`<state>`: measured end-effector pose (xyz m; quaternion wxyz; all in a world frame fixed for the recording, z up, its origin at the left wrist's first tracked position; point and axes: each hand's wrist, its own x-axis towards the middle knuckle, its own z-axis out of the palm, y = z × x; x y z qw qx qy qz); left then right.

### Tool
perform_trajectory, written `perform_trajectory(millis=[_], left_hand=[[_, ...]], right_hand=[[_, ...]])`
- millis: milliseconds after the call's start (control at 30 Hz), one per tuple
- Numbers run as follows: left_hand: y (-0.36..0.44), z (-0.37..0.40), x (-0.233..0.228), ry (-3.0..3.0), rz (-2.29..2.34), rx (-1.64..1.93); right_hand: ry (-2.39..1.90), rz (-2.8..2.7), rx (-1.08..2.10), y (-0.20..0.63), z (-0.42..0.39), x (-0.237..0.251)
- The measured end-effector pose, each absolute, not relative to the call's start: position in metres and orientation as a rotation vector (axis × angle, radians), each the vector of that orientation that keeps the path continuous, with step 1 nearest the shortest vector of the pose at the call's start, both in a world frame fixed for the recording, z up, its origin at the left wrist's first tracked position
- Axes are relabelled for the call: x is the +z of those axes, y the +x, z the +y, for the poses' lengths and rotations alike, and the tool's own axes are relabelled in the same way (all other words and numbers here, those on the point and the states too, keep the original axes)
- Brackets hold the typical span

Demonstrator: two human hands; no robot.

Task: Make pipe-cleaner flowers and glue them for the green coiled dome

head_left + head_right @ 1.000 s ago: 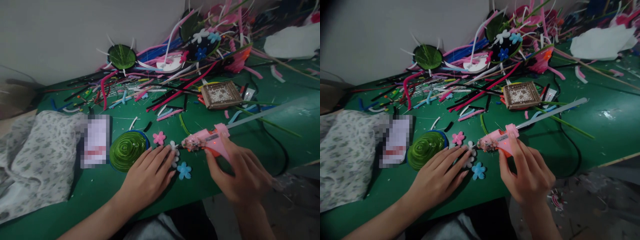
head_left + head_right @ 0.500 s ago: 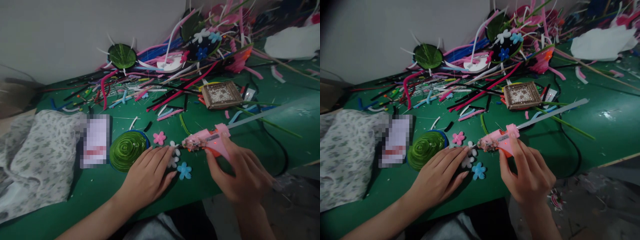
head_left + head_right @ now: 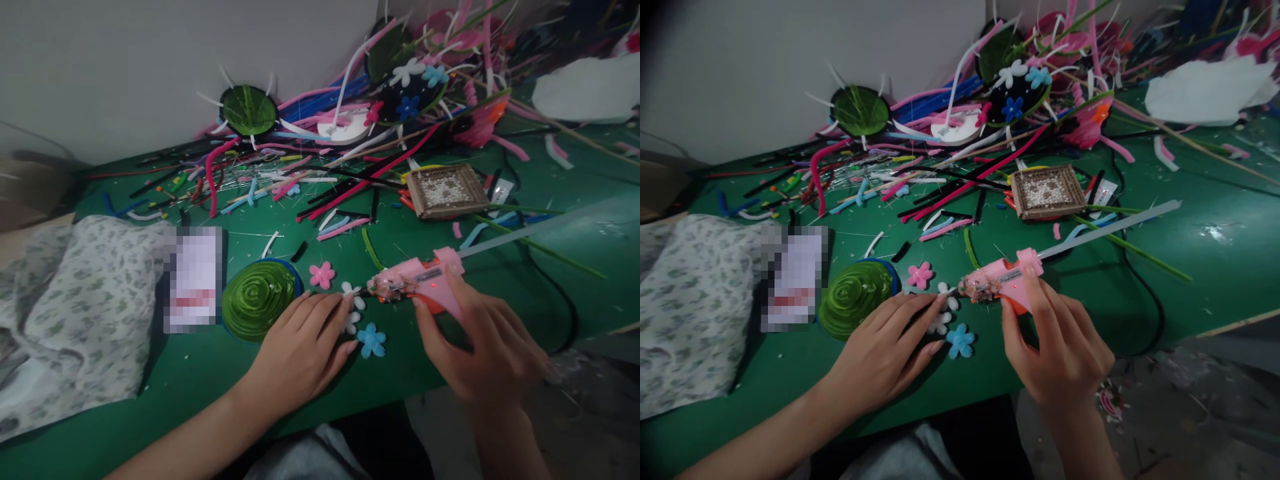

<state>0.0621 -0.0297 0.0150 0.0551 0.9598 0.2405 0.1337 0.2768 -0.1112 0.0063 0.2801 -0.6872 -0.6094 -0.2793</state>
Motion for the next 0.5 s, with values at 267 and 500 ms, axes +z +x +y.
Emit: perform_trajectory(millis=[267,500], left_hand=[[0.07,-0.021,0.011,2.678,0.932,0.596],[0.081,-0.01,0.005,2.461,0.934,0.763]], right_hand=[[-1.834,-1.62,-0.816,0.278,-0.111,0.004],[-1.803,-1.622,-0.895,0.278,-0.112,0.0]])
